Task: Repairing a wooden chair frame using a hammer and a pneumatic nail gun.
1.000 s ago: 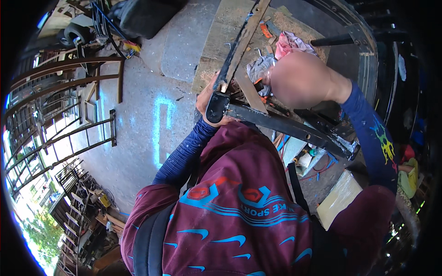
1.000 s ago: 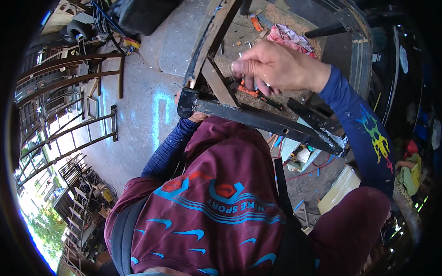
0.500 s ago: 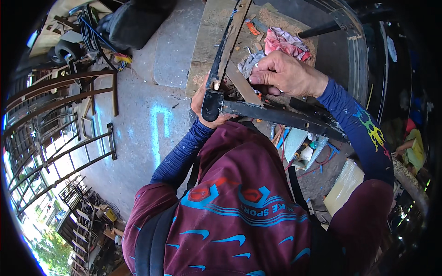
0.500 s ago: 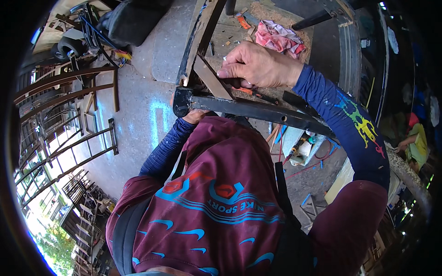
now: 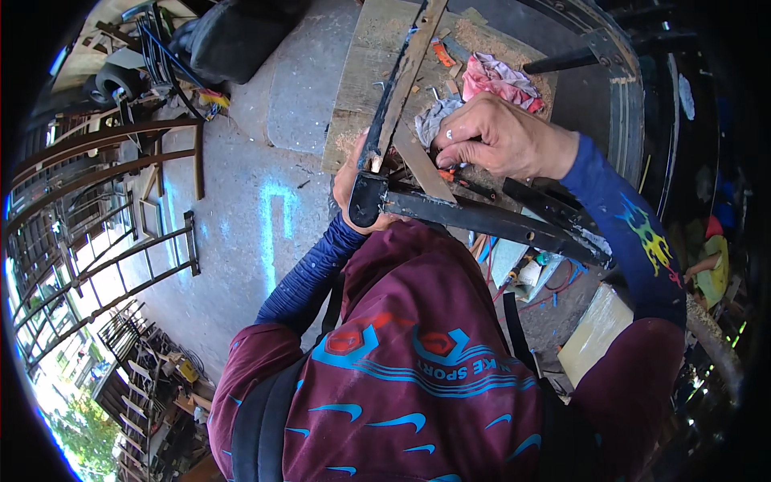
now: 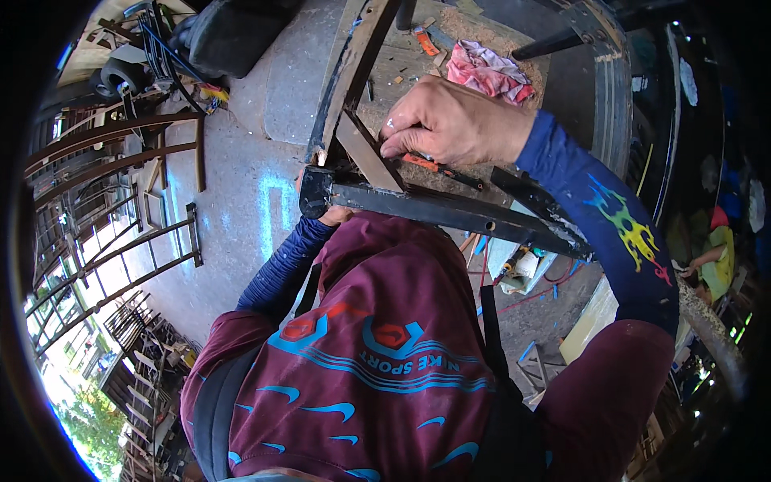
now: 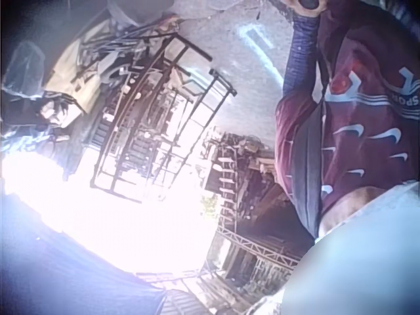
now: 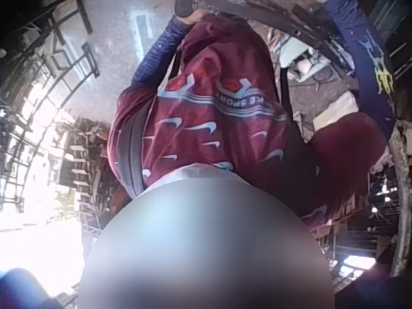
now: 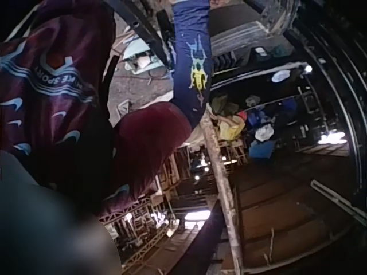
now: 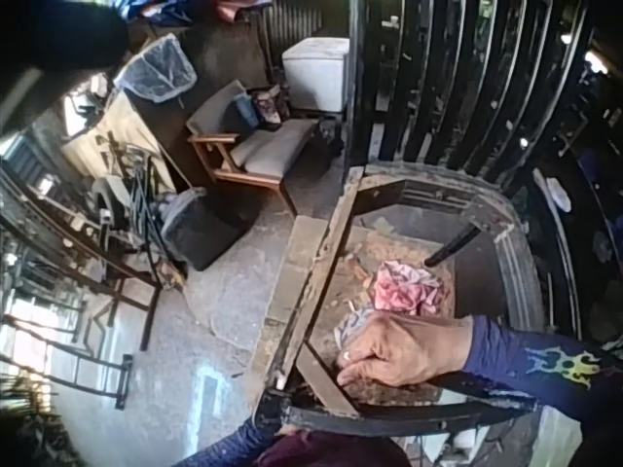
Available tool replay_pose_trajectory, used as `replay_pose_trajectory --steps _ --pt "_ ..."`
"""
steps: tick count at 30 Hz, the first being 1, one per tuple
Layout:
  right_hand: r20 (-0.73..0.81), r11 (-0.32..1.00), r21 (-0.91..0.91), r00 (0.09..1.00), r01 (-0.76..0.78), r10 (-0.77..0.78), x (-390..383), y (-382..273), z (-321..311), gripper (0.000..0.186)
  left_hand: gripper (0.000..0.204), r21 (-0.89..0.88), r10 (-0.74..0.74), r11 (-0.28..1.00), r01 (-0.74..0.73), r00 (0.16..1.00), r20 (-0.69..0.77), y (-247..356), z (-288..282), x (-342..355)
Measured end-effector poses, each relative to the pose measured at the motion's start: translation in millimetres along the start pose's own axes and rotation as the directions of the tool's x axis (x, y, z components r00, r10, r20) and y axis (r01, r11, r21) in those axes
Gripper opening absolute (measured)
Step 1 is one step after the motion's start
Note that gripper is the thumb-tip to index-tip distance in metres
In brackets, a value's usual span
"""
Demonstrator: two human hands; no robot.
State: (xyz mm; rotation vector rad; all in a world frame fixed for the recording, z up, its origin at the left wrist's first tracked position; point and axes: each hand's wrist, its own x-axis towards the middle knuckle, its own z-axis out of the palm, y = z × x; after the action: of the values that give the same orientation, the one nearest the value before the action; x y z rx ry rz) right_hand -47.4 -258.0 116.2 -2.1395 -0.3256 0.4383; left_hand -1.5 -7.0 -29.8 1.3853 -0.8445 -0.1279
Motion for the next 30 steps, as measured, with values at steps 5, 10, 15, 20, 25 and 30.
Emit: replay_pose_trajectory --steps 5,10,15,20,25,30 --pt "-0.097 0.776 -0.617 0.967 0.129 -0.237 23 -55 -14 0.04 0.108 0.207 -0.098 0.975 0.08 0.992 0.079 -17 -11 -23" --pt "-0.15 0.838 -0.538 0.969 0.088 -0.198 20 -72 23 0.076 0.098 -0.155 -0.214 0.964 0.214 0.977 0.022 -23 -1 -30" --pt "-0.308 0.908 -0.419 0.945 -0.031 -0.11 35 -79 59 0.061 0.06 0.023 -0.709 0.705 0.709 0.704 0.032 47 4 34" --pt "-0.305 0.932 -0.362 0.946 -0.01 -0.108 35 -78 59 0.064 0.044 -0.125 -0.617 0.782 0.611 0.787 -0.019 63 5 37" --pt "-0.332 0.913 -0.409 0.928 0.018 -0.167 37 -73 52 0.068 0.055 -0.056 0.029 0.998 -0.034 0.996 -0.083 40 7 35" --pt "-0.244 0.904 -0.424 0.953 0.062 -0.18 41 -71 52 0.066 0.068 -0.135 -0.431 0.897 0.421 0.9 -0.059 11 5 1"
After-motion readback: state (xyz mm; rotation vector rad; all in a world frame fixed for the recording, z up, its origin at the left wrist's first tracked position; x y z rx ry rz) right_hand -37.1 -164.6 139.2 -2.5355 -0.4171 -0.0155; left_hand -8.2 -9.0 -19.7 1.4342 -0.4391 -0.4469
